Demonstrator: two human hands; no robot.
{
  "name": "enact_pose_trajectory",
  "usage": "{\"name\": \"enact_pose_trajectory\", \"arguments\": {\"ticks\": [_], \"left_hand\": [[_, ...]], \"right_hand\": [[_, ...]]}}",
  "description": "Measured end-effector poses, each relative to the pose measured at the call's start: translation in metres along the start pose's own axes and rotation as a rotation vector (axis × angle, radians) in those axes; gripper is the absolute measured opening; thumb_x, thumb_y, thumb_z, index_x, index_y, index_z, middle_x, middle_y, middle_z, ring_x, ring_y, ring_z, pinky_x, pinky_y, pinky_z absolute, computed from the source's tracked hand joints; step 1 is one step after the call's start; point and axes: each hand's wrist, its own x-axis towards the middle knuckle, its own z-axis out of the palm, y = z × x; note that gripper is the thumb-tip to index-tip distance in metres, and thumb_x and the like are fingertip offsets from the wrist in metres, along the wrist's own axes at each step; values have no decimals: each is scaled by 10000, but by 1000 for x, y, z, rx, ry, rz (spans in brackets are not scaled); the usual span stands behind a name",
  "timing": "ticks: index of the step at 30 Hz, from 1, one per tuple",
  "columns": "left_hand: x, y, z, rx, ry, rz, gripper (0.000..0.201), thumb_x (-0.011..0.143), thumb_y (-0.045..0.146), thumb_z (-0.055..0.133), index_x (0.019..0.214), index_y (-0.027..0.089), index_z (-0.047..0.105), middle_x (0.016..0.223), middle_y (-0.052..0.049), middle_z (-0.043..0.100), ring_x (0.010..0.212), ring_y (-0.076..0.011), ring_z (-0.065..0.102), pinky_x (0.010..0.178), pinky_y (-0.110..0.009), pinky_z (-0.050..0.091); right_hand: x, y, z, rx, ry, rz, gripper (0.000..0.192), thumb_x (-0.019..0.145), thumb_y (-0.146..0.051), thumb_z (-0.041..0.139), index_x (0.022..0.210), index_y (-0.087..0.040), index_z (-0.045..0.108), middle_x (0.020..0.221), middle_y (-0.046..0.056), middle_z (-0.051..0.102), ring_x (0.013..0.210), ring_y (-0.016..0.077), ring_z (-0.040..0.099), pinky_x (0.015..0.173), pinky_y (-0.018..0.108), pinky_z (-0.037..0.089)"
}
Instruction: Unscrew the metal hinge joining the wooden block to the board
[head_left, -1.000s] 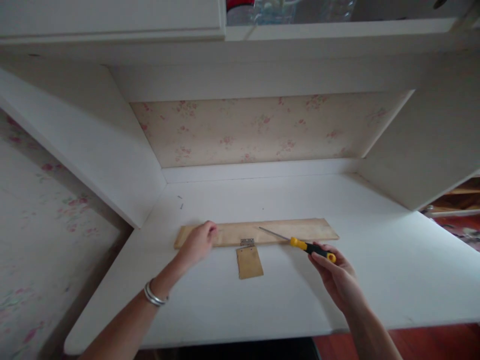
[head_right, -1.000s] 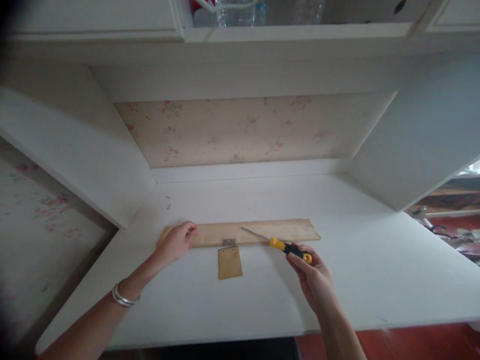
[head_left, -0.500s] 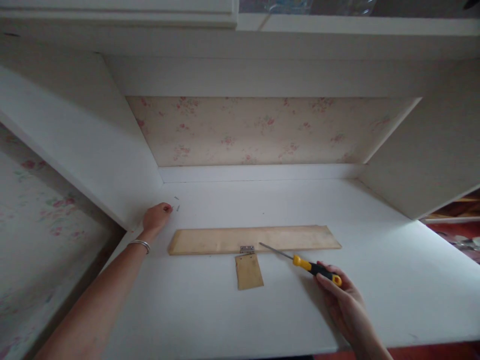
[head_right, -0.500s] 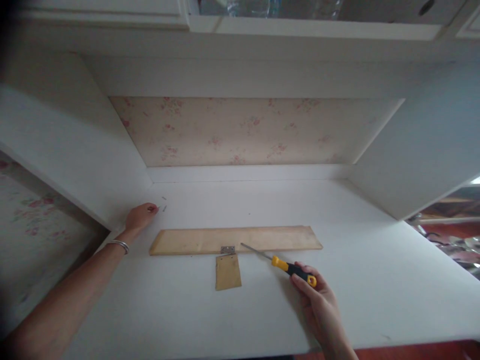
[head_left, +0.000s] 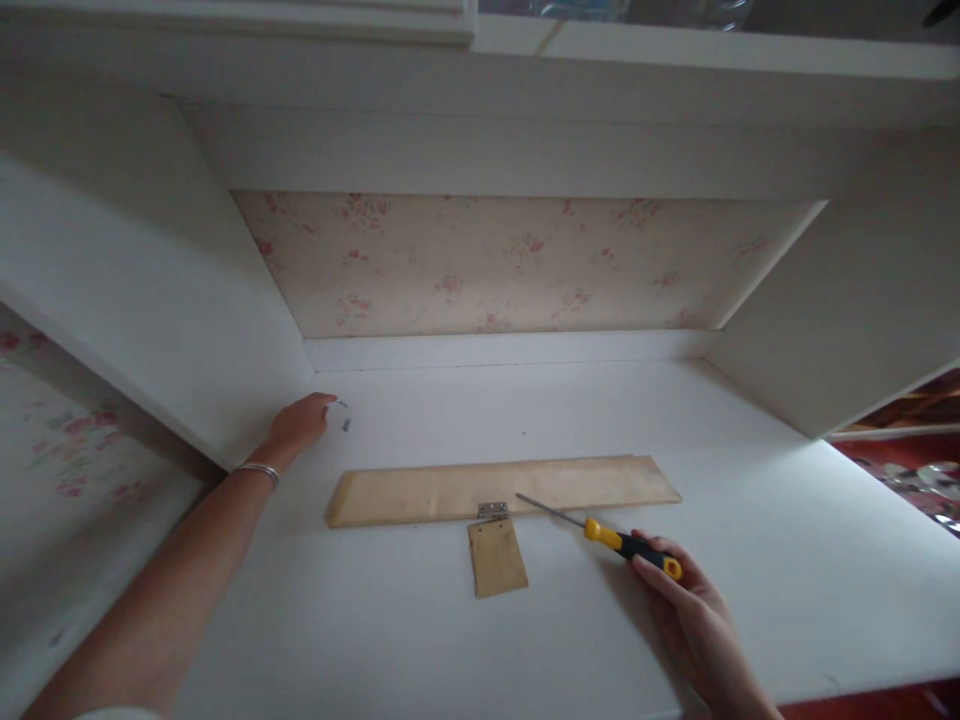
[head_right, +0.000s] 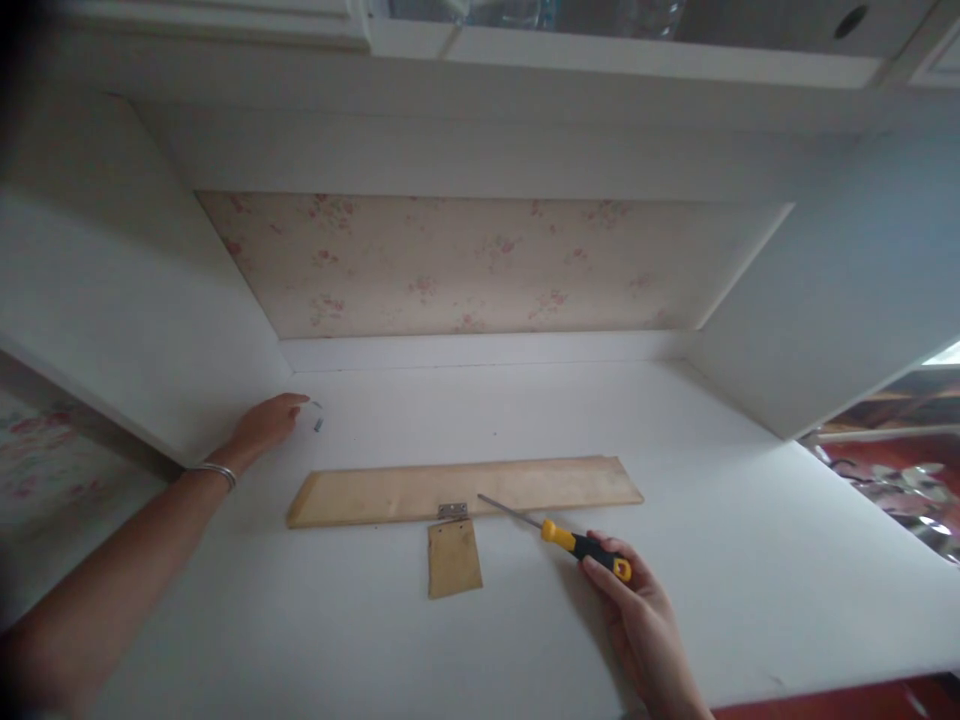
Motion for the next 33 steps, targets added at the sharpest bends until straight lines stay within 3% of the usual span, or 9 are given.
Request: {"name": "enact_pose_trajectory", "arguments": {"ticks": [3, 11, 20, 26, 30, 33], "left_hand": [[9, 2, 2, 29, -74, 78, 473, 788, 136, 399, 1227, 239, 543, 1332, 13, 479, 1131, -224, 510, 947, -313, 390], [12, 12, 3, 167, -86, 5, 342, 828, 280, 376, 963, 187, 675, 1075, -101, 631, 918, -255, 599, 780, -323, 447], [-4, 13, -2, 43, -144, -150, 356, 758, 407, 444, 902, 220, 712, 939, -79, 688, 876, -265, 623, 706, -309, 459], [-21, 30, -12, -131, -233, -169, 422, 786, 466, 390, 824, 188, 706, 624, -56, 654, 642, -221, 626, 555, -277, 422], [-38, 34, -20, -215, -140, -224, 422, 805, 443, 367, 903, 177, 679, 699, -48, 671, 609, -197, 616, 559, -270, 430], [-60, 43, -24, -256, -74, -259, 446, 817, 467, 358, 991, 178, 650, 798, -39, 683, 610, -190, 615, 619, -281, 455]], "right_hand": [[0, 0, 0, -15, -5, -2, 368, 549, -181, 807, 867, -239, 631, 1130, -11, 617, 1048, 157, 570, 836, 136, 475], [2, 2, -1, -27, -2, 11, 398, 518, -187, 820, 855, -242, 616, 1141, -14, 622, 1120, 183, 531, 854, 152, 469], [1, -4, 4, -29, -12, 29, 381, 522, -196, 820, 844, -225, 620, 1157, 10, 610, 1171, 223, 489, 864, 193, 486], [4, 1, -6, -29, -72, 10, 361, 556, -193, 806, 859, -234, 614, 1173, -5, 592, 1147, 193, 505, 872, 164, 466], [-1, -7, 1, 0, -15, -78, 335, 560, -242, 800, 844, -239, 623, 1102, -6, 597, 1042, 195, 563, 811, 213, 515], [-22, -35, 23, -129, 49, -303, 357, 572, -296, 783, 895, -262, 635, 1032, 12, 609, 911, 202, 598, 772, 296, 539]]}}
